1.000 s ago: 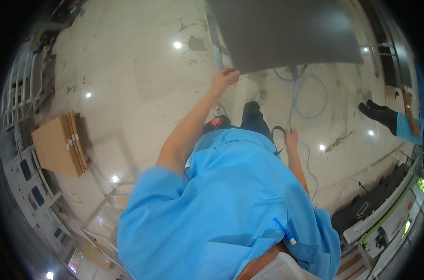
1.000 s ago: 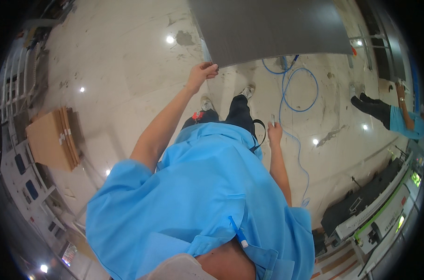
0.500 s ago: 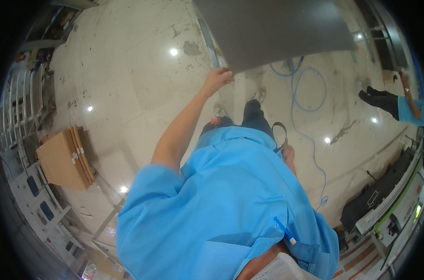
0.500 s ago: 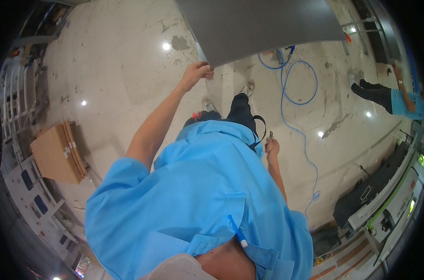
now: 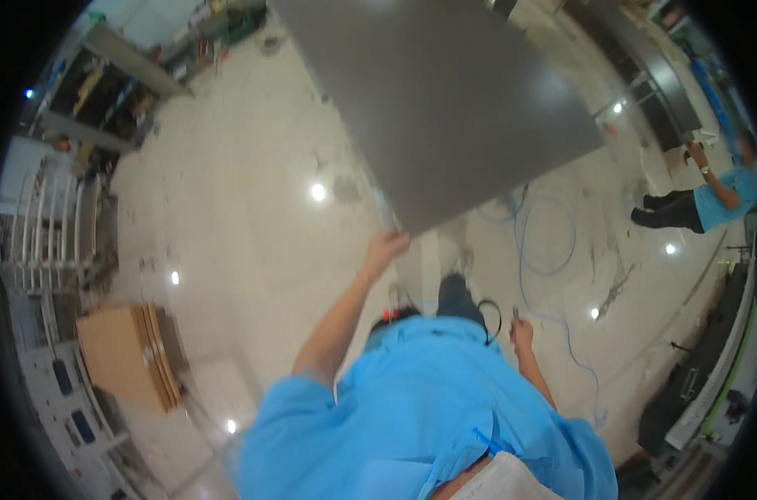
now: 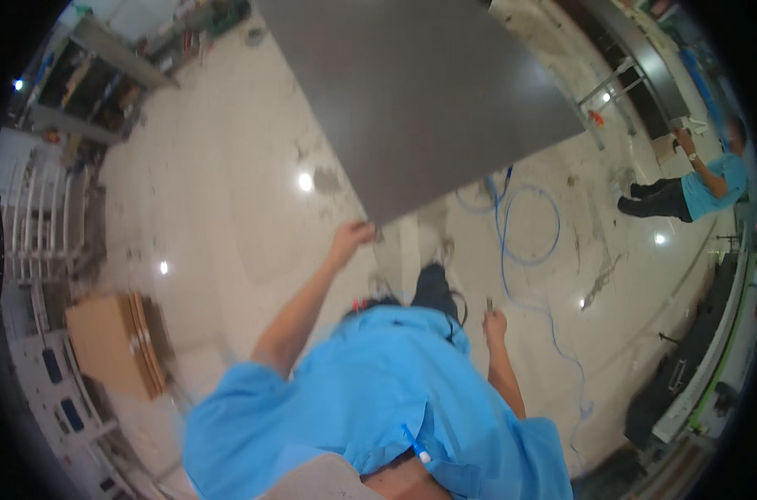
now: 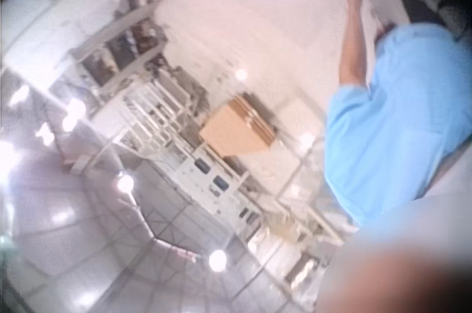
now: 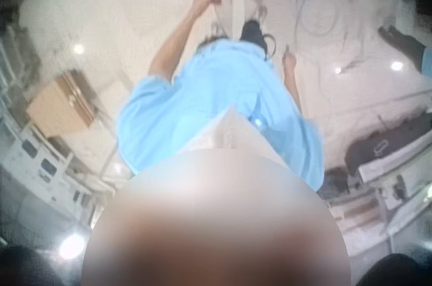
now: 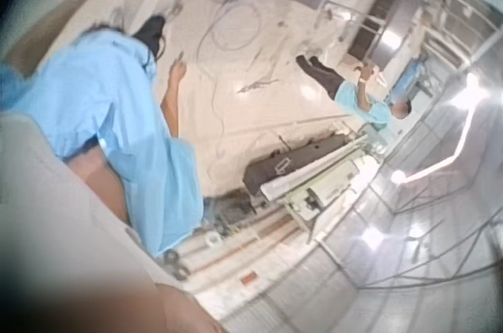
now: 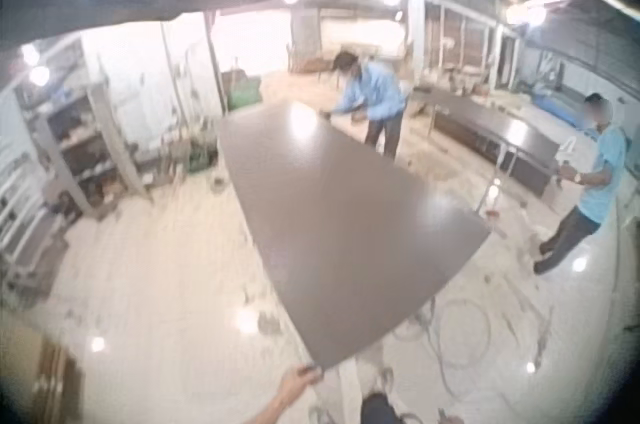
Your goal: The person applies a white adhesive from a bottle along the edge of a large gray sheet, then uses a small metal tool to spread and smooth the adhesive along the edge. The person repeatedly moves along the edge, applying and smoothing the adhesive in sections.
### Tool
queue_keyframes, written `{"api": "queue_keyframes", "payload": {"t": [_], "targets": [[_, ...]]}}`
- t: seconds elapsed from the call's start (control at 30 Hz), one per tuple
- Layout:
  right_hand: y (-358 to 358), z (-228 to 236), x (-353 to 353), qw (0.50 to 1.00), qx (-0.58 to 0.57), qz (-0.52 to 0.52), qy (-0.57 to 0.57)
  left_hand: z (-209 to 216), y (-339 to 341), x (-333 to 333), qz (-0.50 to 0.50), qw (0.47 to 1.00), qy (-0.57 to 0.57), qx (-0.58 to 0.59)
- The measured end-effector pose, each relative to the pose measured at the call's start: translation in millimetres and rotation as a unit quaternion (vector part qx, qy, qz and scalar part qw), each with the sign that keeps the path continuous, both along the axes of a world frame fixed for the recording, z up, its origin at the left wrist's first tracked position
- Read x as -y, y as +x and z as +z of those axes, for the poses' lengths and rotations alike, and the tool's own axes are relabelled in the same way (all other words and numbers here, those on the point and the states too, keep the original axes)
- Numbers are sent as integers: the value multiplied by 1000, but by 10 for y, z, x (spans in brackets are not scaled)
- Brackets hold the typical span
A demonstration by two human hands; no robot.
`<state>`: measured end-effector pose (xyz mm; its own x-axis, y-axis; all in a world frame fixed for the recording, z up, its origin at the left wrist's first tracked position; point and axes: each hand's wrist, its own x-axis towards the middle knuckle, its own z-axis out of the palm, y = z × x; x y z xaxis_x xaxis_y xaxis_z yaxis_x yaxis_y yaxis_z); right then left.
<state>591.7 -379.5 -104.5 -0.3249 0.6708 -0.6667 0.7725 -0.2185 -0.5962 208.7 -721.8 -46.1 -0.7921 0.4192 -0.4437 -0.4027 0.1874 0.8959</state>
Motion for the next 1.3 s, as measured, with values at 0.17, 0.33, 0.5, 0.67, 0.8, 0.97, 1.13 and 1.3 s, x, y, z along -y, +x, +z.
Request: {"api": "queue_keyframes", "payload": {"t": [0.17,0.33,0.5,0.67,0.8,0.97,1.13,1.3], "targets": [[-62,-77,-33,999,8,-35,-7,108,12,-53,14,998,61,14],[-266,-98,2,999,-44,-17,8,151,34,-62,38,997,46,46],[-373,-80,69,999,-18,37,24,207,37,-81,47,999,5,26],[-407,-118,-5,992,63,53,95,342,-85,-114,-26,998,-39,47],[-492,-237,-292,997,27,4,78,419,-151,-110,-24,995,-55,80],[-657,-410,-952,996,9,82,35,381,-141,-104,-18,992,-107,64],[-1161,-343,-1687,995,-46,0,91,462,-39,-120,83,983,-108,127],[-2513,530,-2305,955,-233,5,184,490,-10,-149,2,984,-171,57]]}}
